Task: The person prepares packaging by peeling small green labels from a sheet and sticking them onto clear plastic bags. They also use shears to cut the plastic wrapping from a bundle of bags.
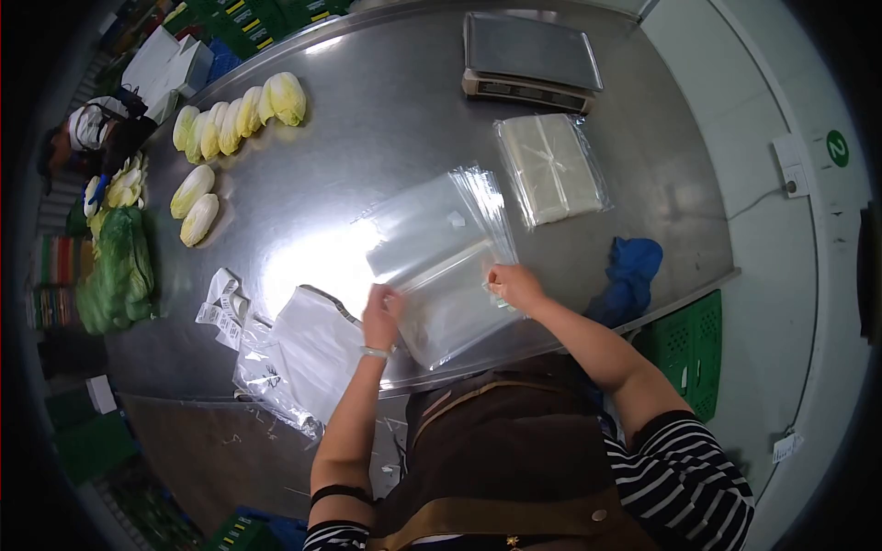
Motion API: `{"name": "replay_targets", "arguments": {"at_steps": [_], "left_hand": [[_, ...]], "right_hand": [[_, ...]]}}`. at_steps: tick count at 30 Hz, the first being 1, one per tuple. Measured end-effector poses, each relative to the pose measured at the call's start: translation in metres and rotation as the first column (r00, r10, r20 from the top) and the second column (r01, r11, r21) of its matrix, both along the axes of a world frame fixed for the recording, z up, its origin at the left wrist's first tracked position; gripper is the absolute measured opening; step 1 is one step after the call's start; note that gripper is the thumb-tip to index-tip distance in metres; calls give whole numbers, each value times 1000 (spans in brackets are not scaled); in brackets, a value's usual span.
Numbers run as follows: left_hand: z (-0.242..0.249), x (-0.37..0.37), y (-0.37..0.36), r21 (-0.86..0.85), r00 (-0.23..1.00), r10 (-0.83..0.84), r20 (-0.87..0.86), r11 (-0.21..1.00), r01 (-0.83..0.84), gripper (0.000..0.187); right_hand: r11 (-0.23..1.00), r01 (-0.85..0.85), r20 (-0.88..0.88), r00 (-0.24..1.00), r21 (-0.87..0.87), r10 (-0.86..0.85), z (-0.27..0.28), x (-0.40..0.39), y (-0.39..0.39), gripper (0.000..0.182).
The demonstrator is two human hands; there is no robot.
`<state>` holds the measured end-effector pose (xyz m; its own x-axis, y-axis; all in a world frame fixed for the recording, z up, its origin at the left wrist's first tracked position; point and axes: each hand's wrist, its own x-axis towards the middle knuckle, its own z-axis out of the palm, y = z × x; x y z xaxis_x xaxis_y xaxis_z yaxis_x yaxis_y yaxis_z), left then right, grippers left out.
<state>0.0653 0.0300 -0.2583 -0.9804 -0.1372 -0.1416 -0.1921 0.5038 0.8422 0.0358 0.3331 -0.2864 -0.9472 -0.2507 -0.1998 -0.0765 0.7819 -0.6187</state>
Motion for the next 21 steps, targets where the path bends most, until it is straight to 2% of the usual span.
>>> {"name": "replay_targets", "arguments": {"at_steps": [1, 2, 5, 6, 7, 8, 9, 10, 11, 12, 13, 15, 16, 17, 18, 19, 20, 21], "left_hand": [[-13, 15, 4, -102, 949, -312, 43, 943, 315, 20], [-28, 20, 6, -355, 742, -649, -164, 741, 570, 19], [-39, 24, -2, -165, 782, -623, -2, 772, 614, 20], [-43, 22, -1, -93, 836, -547, -50, 836, 542, 19], [-37, 19, 0, -59, 852, -522, 30, 850, 523, 19], [-31, 14, 0, -29, 865, -492, 104, 867, 497, 20], [-24, 9, -1, 0, 869, -460, 180, 884, 468, 20], [-22, 3, -5, 154, 943, -252, 217, 963, 222, 20], [-20, -4, -11, 286, 958, -43, 285, 957, -42, 20], [-14, -14, -17, 366, 940, 259, 222, 871, -326, 19], [-7, -19, -20, 454, 820, 541, 184, 693, -560, 19], [1, -7, -14, 153, 912, 397, -105, 912, -380, 20], [4, 0, -10, -31, 932, 281, -227, 955, -295, 20], [0, 11, -5, -52, 989, -43, -141, 998, 36, 23], [-7, 23, -1, -41, 928, -370, -47, 929, 368, 26], [-11, 26, 3, -180, 737, -649, -187, 761, 624, 35], [-14, 37, 6, -347, 696, -716, -49, 666, 660, 36], [-20, 38, 4, -296, 722, -691, -20, 694, 656, 33]], "right_hand": [[995, -33, -38, 999, 98, 37, -4, -2, -3, 26], [979, -57, -69, 995, 195, 72, -7, -1, -7, 26], [878, -10, -75, 996, 478, 52, 16, -15, -5, 28], [957, 14, 33, 999, 290, -24, 22, -20, 1, 29], [993, 58, 155, 985, 98, -73, 28, -26, 9, 29], [989, 122, 275, 957, -88, -93, 35, -31, 16, 30], [966, 164, 344, 935, -199, -88, 46, -32, 16, 30], [928, 217, 411, 909, -304, -78, 59, -32, 15, 31], [873, 278, 473, 879, -401, -63, 65, -31, 14, 31], [909, 179, 406, 914, -376, -12, 61, -28, 13, 30], [936, 80, 340, 939, -343, 45, 52, -23, 11, 28], [975, -87, 229, 964, -206, 134, 36, -14, 2, 26], [983, -148, 181, 969, -105, 165, 29, -11, -5, 25], [980, -199, 137, 971, 0, 197, 22, -11, -10, 25], [971, -219, 72, 974, 93, 213, 14, -12, -15, 24], [956, -227, 10, 973, 187, 230, 9, -12, -20, 25], [932, -226, -48, 967, 282, 249, 3, -10, -21, 25], [921, -209, 8, 976, 330, 218, 4, -14, -21, 25]]}}
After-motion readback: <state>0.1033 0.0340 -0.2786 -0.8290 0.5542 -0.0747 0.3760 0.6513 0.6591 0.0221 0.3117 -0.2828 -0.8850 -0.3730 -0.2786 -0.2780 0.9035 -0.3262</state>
